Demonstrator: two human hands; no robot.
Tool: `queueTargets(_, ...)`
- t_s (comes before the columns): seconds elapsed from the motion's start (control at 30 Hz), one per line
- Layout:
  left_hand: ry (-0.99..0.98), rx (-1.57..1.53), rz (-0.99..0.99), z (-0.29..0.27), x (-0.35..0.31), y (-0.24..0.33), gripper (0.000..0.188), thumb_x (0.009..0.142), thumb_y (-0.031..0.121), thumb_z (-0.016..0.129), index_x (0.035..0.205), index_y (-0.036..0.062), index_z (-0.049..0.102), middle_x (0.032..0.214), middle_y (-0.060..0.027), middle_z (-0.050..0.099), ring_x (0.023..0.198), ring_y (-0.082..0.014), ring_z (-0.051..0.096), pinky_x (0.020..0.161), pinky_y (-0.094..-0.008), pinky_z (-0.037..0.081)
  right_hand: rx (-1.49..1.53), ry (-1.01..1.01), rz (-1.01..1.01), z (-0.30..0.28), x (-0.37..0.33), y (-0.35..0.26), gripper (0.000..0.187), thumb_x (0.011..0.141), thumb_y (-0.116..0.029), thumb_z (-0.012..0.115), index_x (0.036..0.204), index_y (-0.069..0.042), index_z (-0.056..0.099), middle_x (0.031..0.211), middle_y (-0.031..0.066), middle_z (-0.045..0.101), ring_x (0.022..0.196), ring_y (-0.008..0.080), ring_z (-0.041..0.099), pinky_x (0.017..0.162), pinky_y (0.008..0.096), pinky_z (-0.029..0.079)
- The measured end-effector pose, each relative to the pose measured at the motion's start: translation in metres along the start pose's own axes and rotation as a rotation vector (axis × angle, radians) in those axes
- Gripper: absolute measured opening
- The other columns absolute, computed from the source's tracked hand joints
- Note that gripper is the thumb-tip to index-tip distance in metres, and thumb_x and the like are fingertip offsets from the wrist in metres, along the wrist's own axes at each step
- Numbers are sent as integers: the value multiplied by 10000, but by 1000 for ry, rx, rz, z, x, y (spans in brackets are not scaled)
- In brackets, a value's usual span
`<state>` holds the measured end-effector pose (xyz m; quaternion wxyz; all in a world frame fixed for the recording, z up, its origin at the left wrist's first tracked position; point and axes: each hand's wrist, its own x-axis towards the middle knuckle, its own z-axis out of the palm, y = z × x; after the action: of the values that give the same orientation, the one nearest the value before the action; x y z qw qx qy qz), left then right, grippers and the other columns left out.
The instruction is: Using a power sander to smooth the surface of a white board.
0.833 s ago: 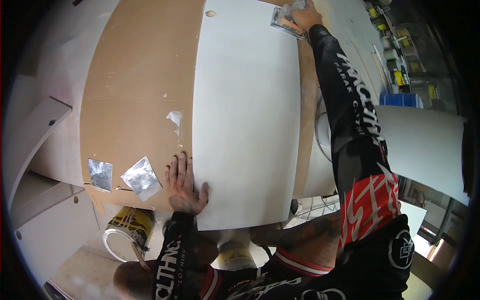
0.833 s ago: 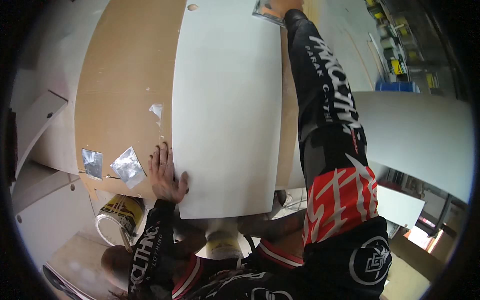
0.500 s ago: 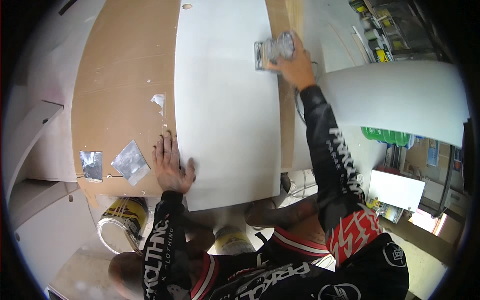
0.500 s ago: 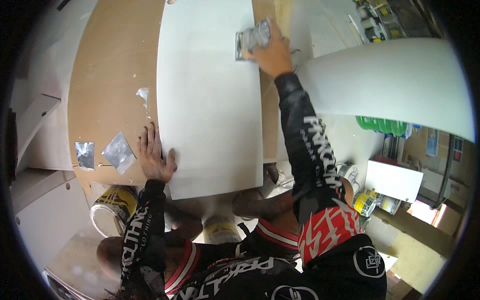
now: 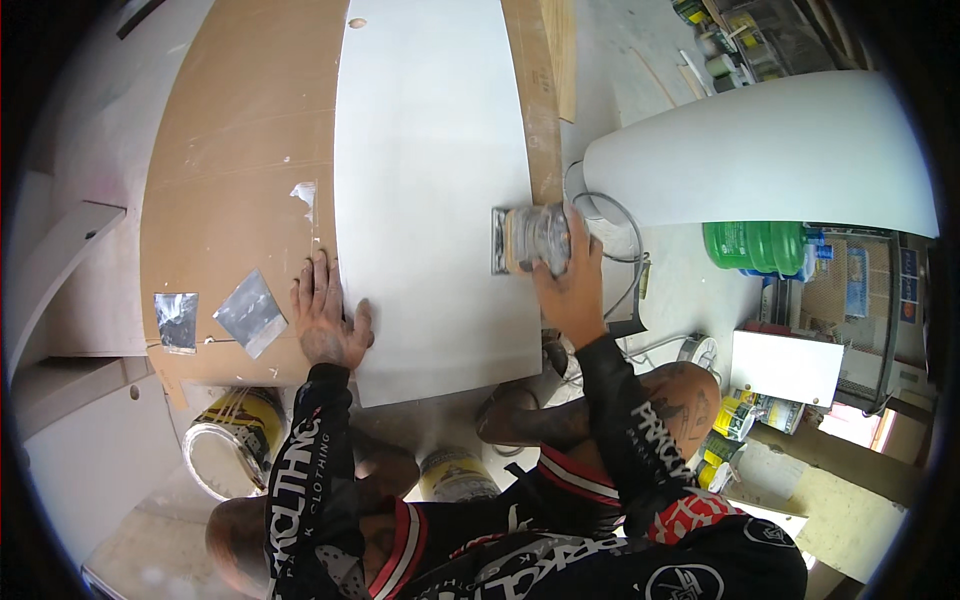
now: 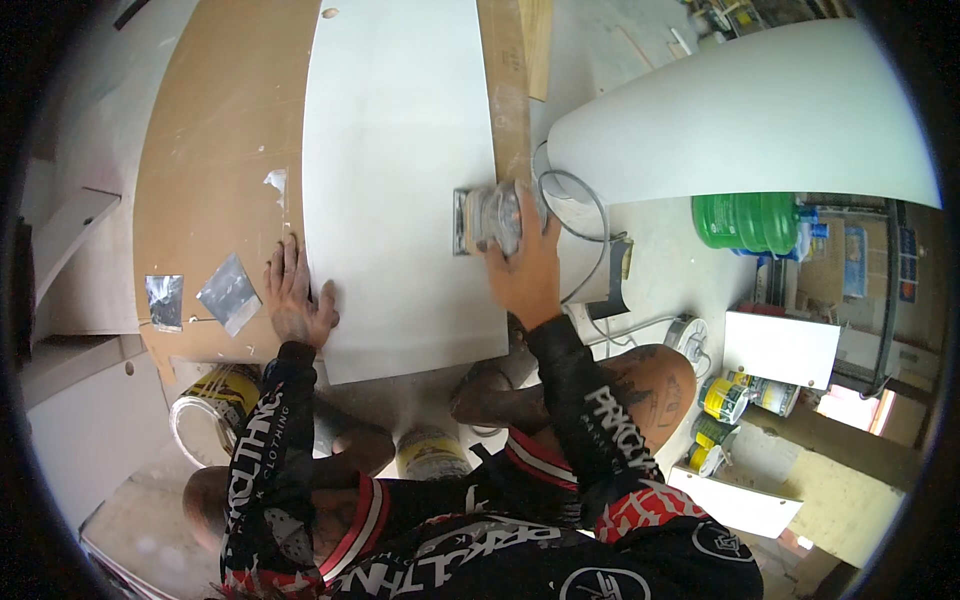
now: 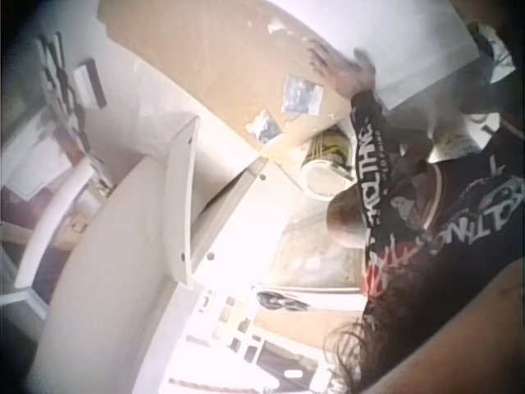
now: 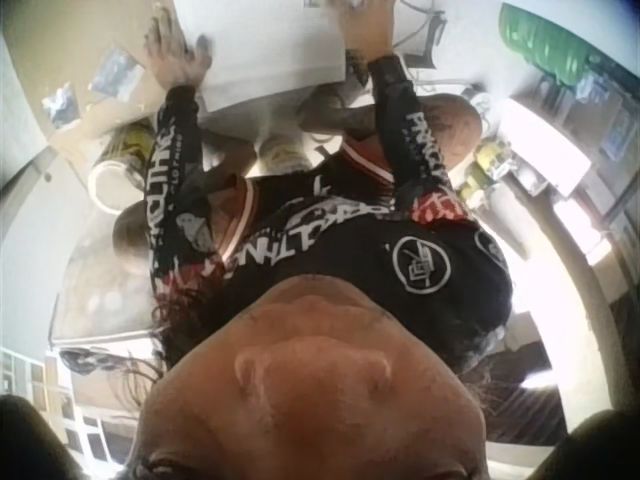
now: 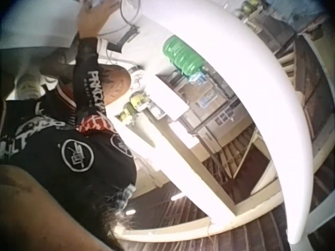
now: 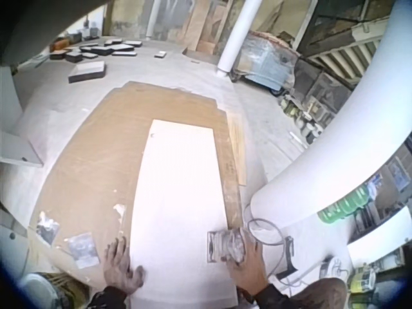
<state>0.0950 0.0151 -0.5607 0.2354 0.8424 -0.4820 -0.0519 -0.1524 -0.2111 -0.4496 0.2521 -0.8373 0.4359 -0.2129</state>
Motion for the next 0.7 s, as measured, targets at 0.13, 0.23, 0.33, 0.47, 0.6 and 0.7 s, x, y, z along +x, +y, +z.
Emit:
queueTargets(0.13,-7,9,-15,-2,0,0,729,875,343,620,1502,16,441,1619,-160,360,1500,-391,294,1226,-556,181,3,36,15,20,68,16,848,787,-28,674,1561,-91,332,1361,259,505,1184,384,513,1033,424,434)
queueTargets(0.23,-9,2,-26,-8,1,1,734,872,343,624,1501,15,441,1621,-161,355,1500,-393,292,1226,-557,181,-15,78,-77,39,142,28,843,789,-140,693,1557,-92,349,1370,266,529,1239,438,534,1078,453,430)
queueTargets(0.33,-9,15,-18,-9,-3,-3,734,871,343,624,1502,16,440,1624,-159,351,1500,-393,295,1226,-556,182,-50,62,-39,52,216,28,854,770,-171,687,1550,-84,352,1472,222,494,1300,388,522,1117,424,412)
queueTargets(0.47,4,-22,-5,0,0,0,729,874,343,622,1504,25,442,1625,-157,351,1497,-392,300,1227,-553,184,-227,68,-86,58,301,58,878,768,-248,698,1560,-120,341,1404,249,538,1258,424,538,1085,439,441)
queueTargets(0.6,19,-20,1,-1,0,2,730,880,359,615,1509,34,437,1630,-154,340,1499,-389,294,1231,-544,181,-135,74,74,57,309,43,908,768,-327,714,1573,-152,333,1349,253,587,1265,423,532,1100,419,426)
queueTargets(0.7,-32,46,-25,-2,1,1,730,892,376,604,1516,40,427,1633,-149,334,1503,-383,285,1233,-539,175,-174,95,48,63,276,36,893,775,-282,710,1574,-155,331,1356,263,576,1279,428,517,1088,428,434)
